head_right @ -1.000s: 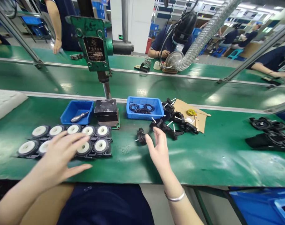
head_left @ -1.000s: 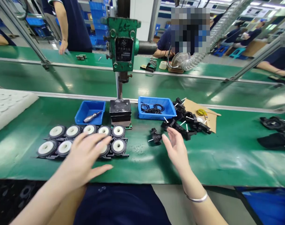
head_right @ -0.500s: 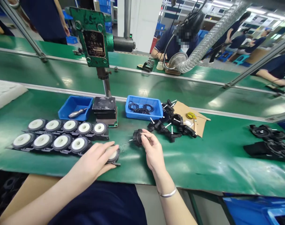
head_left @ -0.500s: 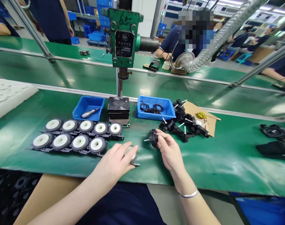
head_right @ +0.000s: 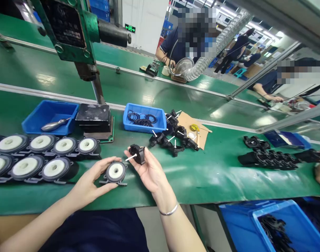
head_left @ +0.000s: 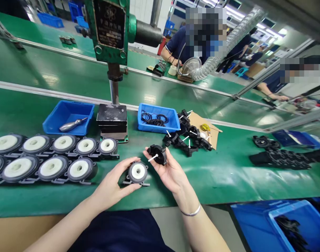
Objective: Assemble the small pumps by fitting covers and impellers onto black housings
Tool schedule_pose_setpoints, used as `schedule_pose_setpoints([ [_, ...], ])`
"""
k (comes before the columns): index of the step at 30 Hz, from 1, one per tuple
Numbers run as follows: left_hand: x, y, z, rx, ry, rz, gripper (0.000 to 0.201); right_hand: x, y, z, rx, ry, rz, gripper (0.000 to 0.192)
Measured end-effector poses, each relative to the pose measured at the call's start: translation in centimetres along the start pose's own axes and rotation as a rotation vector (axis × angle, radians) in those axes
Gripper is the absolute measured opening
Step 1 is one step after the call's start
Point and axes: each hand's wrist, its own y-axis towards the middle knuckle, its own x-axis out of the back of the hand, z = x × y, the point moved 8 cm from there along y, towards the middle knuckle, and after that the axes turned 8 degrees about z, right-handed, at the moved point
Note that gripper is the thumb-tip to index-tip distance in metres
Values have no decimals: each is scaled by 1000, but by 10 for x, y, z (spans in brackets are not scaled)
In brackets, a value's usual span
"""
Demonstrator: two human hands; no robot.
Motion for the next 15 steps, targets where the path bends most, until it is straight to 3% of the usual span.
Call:
schedule_pose_setpoints([
  [5, 1, -5, 6, 22, -8, -17, 81, -11, 1, 5, -9, -139, 31, 33],
  [12, -1, -3, 1, 26, -106, -1, 88, -54, -7, 25, 207, -751, 240, 17],
  [15, -2, -2, 0, 26, -120, -4, 88, -67, -8, 23, 223, -906, 309, 16],
])
